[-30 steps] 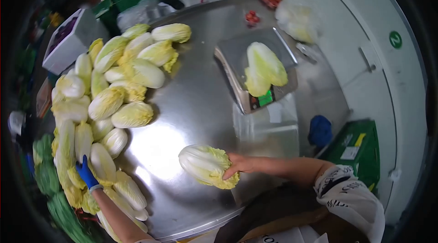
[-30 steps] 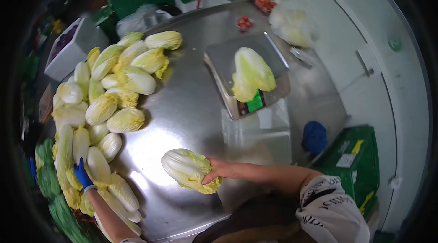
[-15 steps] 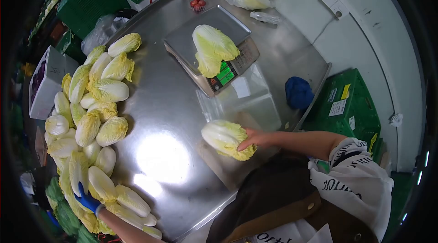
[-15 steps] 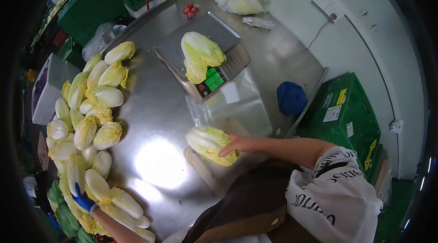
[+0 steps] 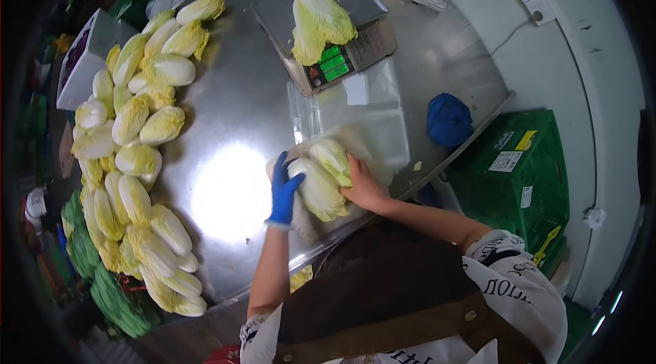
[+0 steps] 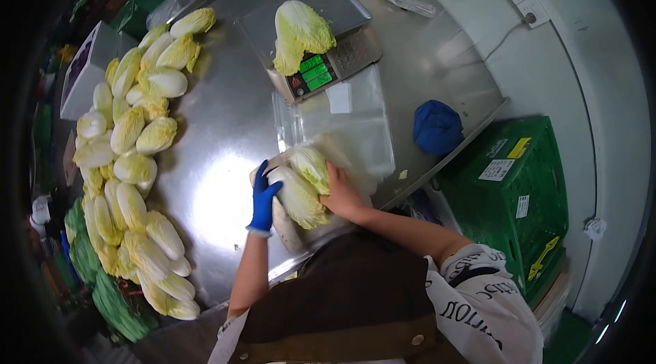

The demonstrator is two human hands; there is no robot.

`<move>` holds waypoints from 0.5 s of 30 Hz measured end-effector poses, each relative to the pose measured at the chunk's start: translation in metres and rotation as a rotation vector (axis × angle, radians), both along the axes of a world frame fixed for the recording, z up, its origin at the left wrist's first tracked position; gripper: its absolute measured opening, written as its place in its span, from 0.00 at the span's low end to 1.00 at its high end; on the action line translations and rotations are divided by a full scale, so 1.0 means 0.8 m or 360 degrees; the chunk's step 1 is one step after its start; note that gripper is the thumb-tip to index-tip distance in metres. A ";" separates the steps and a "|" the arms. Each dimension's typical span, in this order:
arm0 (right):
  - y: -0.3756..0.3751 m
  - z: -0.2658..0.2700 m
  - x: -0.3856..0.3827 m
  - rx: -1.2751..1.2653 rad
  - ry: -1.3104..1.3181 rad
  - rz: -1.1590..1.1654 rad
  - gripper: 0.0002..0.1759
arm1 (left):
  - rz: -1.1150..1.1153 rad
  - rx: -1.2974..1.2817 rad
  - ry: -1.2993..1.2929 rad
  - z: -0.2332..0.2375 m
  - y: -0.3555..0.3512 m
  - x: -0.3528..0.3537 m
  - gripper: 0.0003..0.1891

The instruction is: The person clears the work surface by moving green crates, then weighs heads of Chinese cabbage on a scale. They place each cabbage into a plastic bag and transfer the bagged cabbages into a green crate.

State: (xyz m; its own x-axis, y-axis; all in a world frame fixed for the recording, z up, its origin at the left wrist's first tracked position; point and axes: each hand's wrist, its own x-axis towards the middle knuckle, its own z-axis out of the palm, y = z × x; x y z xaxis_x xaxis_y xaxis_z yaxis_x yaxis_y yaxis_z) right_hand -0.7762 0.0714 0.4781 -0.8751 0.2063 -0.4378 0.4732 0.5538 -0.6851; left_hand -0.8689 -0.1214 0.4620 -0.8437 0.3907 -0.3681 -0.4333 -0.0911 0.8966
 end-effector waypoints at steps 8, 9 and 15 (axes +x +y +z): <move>0.044 -0.005 0.016 0.0214 0.0363 0.0197 0.43 | 0.0204 -0.0899 0.1031 -0.025 0.000 0.056 0.28; 0.059 -0.001 0.017 0.0259 0.0499 0.0134 0.41 | 0.0408 -0.0900 0.0934 -0.007 -0.008 0.061 0.26; 0.100 -0.095 0.004 -0.0615 -0.0103 -0.0644 0.33 | 0.0388 0.0042 -0.0352 -0.165 -0.066 0.103 0.18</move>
State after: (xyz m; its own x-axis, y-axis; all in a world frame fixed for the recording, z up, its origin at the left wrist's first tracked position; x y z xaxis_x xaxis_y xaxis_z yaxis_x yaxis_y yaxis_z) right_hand -0.7730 0.1516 0.4020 -0.7283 0.3342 -0.5982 0.6436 0.0338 -0.7646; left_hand -0.7867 -0.1741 0.3301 -0.8142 0.1990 -0.5454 -0.5800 -0.2383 0.7790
